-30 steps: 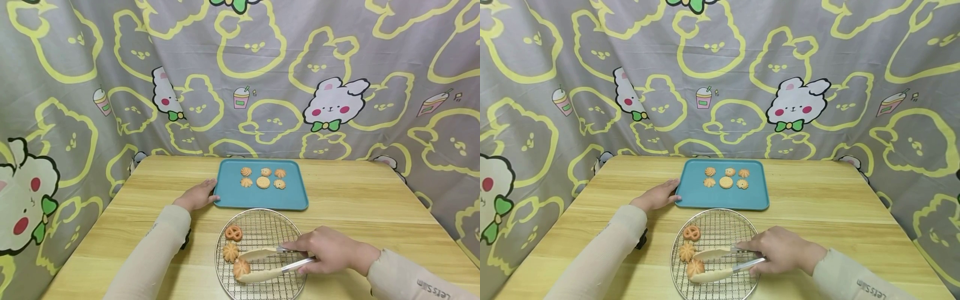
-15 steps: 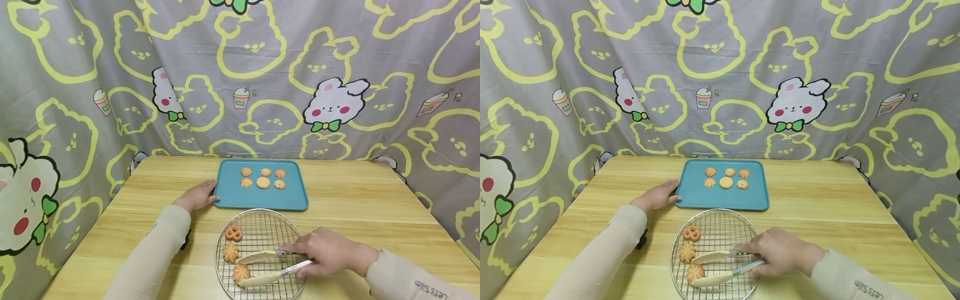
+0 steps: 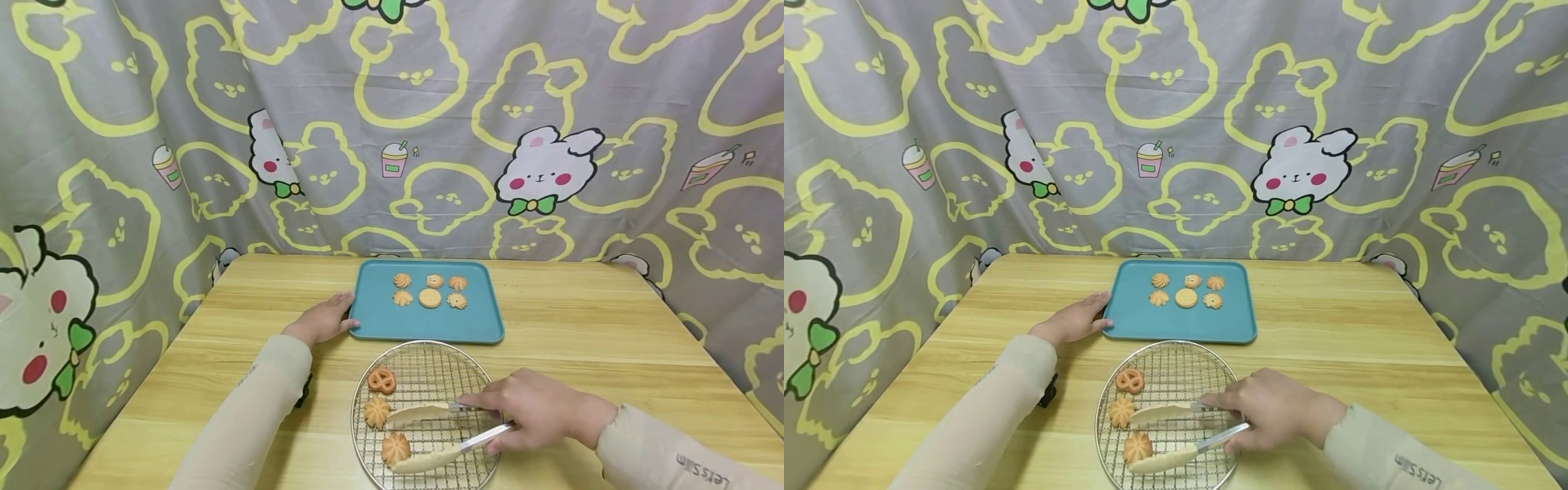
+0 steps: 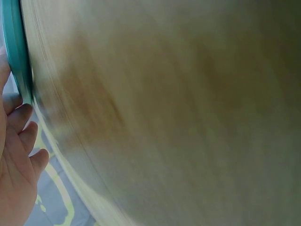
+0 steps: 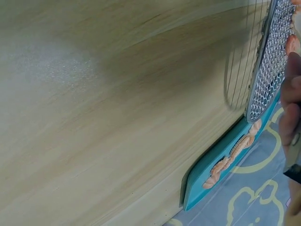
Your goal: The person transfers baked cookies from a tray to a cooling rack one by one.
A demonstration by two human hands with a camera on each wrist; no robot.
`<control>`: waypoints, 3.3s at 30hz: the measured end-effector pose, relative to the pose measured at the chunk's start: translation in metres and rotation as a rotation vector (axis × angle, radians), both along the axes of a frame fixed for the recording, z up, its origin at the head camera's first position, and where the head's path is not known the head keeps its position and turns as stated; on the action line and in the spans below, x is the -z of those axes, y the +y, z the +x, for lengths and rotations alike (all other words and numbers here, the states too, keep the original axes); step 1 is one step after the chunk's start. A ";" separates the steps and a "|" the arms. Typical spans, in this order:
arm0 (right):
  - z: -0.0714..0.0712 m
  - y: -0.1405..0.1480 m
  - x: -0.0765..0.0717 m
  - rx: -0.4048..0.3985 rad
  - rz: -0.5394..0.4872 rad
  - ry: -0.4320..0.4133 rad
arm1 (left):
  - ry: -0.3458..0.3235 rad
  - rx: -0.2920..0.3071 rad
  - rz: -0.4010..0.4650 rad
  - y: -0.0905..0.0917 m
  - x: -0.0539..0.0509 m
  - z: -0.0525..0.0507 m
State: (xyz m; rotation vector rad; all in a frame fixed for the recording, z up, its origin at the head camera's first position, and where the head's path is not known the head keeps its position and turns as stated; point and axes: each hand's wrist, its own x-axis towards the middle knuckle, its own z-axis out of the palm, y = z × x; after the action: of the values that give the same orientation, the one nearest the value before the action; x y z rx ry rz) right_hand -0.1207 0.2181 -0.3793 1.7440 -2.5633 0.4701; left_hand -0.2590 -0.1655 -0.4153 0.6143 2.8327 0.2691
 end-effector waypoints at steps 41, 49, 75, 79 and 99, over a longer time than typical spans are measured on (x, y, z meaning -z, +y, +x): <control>-0.045 0.003 -0.016 0.324 0.125 -0.032 | -0.023 -0.010 0.004 0.001 -0.003 0.001; -0.054 0.003 -0.020 0.422 0.134 -0.052 | -0.029 -0.009 0.001 0.001 -0.004 0.001; -0.077 0.025 -0.013 0.792 0.170 -0.082 | -0.024 -0.010 0.001 0.001 -0.004 0.001; -0.077 0.027 -0.009 0.810 0.168 -0.087 | -0.021 -0.008 0.001 0.001 -0.003 0.001; -0.079 0.036 -0.003 0.907 0.244 -0.185 | -0.024 -0.015 0.007 0.002 -0.004 0.002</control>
State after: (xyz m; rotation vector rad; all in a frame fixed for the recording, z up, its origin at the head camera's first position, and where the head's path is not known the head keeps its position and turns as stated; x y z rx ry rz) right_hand -0.2000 0.2539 -0.3767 0.4070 -3.2441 0.2803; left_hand -0.2571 -0.1639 -0.4115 0.5878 2.8151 0.2868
